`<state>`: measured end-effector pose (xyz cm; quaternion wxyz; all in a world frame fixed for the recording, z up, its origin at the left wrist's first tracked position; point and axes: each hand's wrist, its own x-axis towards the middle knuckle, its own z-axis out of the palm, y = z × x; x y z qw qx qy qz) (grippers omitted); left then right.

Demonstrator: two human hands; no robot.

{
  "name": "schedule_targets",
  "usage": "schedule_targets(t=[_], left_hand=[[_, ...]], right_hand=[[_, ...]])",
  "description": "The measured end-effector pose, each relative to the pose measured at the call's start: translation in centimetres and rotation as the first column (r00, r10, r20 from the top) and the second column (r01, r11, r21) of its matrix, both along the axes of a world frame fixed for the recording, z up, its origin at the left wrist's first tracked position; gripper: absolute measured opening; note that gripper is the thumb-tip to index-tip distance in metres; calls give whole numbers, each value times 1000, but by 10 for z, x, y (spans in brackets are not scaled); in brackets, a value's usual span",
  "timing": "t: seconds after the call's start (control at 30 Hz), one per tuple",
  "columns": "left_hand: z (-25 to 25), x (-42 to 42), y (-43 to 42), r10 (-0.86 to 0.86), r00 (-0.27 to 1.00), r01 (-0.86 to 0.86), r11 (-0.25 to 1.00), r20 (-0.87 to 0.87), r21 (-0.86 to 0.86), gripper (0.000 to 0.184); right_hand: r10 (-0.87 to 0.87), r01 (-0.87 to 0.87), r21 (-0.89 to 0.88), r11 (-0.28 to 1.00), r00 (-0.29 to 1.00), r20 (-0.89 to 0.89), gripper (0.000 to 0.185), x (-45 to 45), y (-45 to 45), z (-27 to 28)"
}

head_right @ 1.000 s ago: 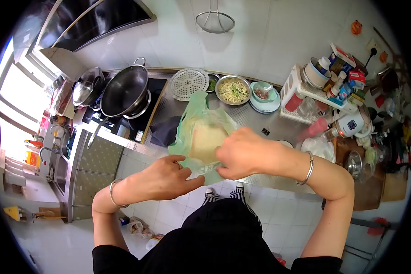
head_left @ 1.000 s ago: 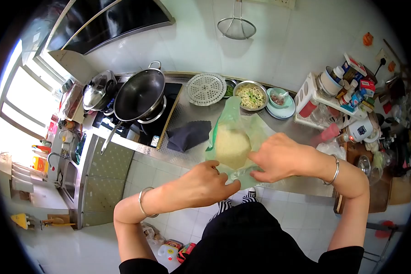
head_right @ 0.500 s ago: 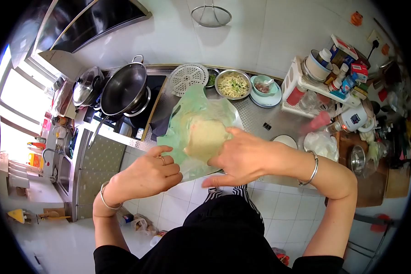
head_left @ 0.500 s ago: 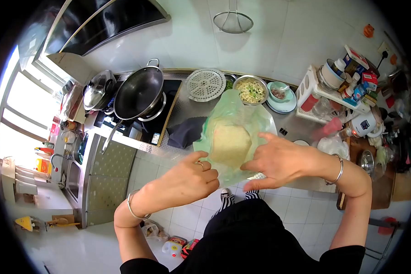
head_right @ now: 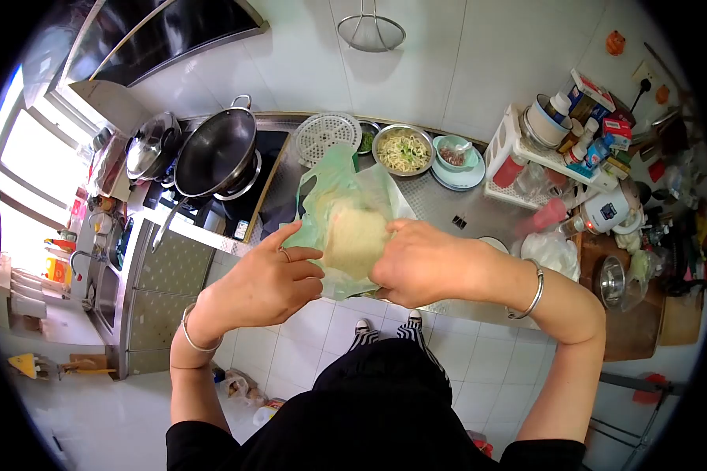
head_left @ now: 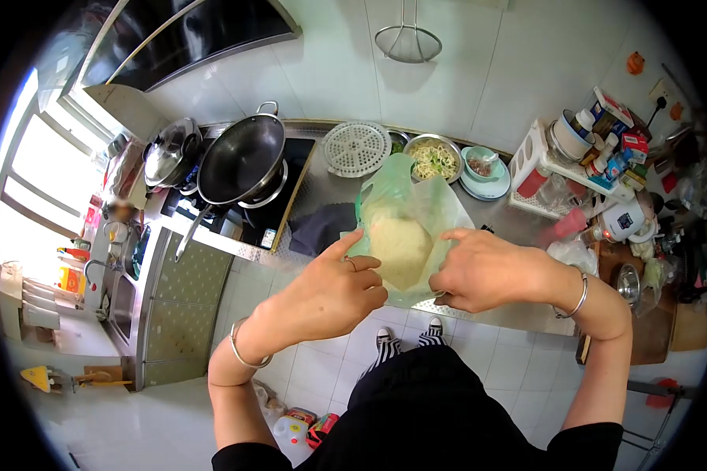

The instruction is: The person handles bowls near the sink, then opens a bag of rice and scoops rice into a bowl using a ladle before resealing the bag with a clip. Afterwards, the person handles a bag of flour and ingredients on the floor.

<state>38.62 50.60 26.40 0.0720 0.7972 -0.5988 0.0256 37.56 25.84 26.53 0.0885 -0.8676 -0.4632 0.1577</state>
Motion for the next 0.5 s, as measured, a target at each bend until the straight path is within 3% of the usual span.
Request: schedule_targets(t=[0.07,0.27,0.3,0.33,0.47,0.5], left_hand=[[2,0,2,25,996,-28,999,-89,-28,11],[6,0,4,69,987,-75,997,-145,-36,29],[5,1,4,69,988,-75,996,-139,-41,29],[2,3,3,64,992,-76,992,-108,-106,29],[4,6,3,35,997,-53,955,-69,-290,33],[6,7,5,32,997,-49,954,-65,-294,33]], right_hand=[[-15,15,-22,1000,1000,25,18,-1,3,3],[-34,35,-30,999,999,8,22,-4,15,9],[-46,45,36,998,999,27,24,-5,16,5],[-60,55,103,993,997,45,25,-5,17,4],[-97,90,88,992,992,74,28,-5,24,15],[-110,94,170,981,990,89,28,-6,26,20]])
